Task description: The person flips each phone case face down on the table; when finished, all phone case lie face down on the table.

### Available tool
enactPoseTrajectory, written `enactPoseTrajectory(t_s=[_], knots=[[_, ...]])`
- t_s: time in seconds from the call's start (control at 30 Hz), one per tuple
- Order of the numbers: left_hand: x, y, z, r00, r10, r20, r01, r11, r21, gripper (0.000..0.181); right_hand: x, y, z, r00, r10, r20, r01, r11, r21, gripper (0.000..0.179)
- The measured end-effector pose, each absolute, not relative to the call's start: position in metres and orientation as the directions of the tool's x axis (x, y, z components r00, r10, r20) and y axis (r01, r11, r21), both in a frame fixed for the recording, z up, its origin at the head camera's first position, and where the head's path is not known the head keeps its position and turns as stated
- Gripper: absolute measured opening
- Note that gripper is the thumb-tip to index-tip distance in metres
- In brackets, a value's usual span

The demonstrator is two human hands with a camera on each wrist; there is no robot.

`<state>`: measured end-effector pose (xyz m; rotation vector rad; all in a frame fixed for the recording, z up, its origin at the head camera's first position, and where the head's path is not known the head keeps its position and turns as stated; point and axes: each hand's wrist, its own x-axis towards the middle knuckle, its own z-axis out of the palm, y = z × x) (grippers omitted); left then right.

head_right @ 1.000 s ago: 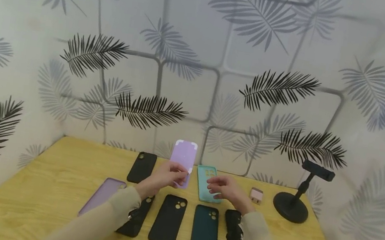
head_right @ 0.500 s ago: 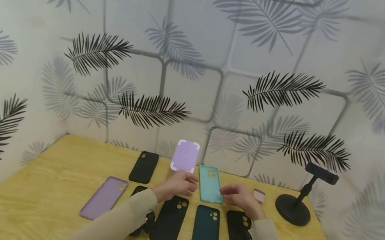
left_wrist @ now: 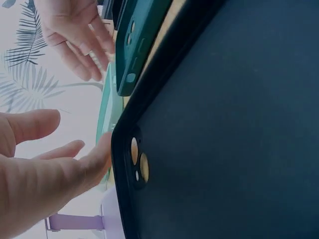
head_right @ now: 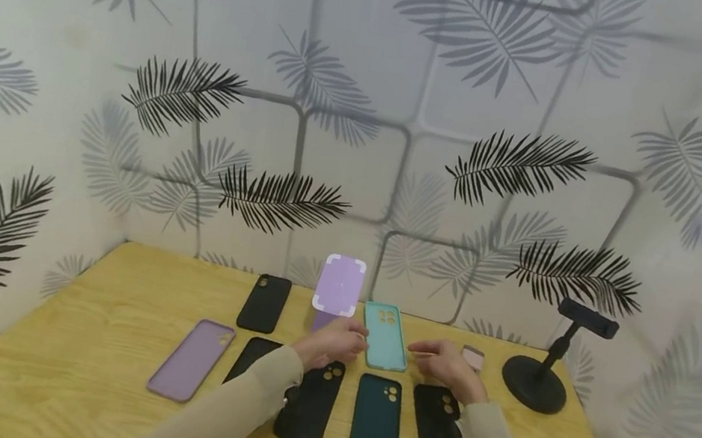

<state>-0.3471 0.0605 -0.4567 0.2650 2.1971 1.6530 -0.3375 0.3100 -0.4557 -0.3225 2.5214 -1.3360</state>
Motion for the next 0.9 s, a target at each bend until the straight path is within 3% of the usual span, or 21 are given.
enactPoseTrajectory(t_s=[0.3, 0.53, 0.73, 0.9], knots=[[-0.346, 0.072, -0.458, -0.914, 0.354, -0.199, -0.1, 0.277, 0.956, 0.05, -0.337, 0.307, -0.46, -0.947, -0.285, -0.149, -0.026, 0.529, -0.848, 0.041], [-0.344, 0.08, -0.456, -0.919, 0.325, -0.221, -0.102, 0.346, 0.933, 0.054, -0.34, 0.303, -0.461, -0.944, -0.28, -0.175, 0.014, 0.496, -0.868, 0.046], [-0.344, 0.087, -0.459, -0.956, 0.266, -0.125, -0.092, 0.133, 0.987, 0.059, -0.342, 0.299, -0.461, -0.945, -0.254, -0.207, 0.065, 0.474, -0.878, 0.044], [-0.344, 0.095, -0.459, -0.955, 0.269, -0.121, -0.127, -0.003, 0.992, 0.052, -0.342, 0.294, -0.459, -0.94, -0.261, -0.22, 0.077, 0.464, -0.882, 0.045]])
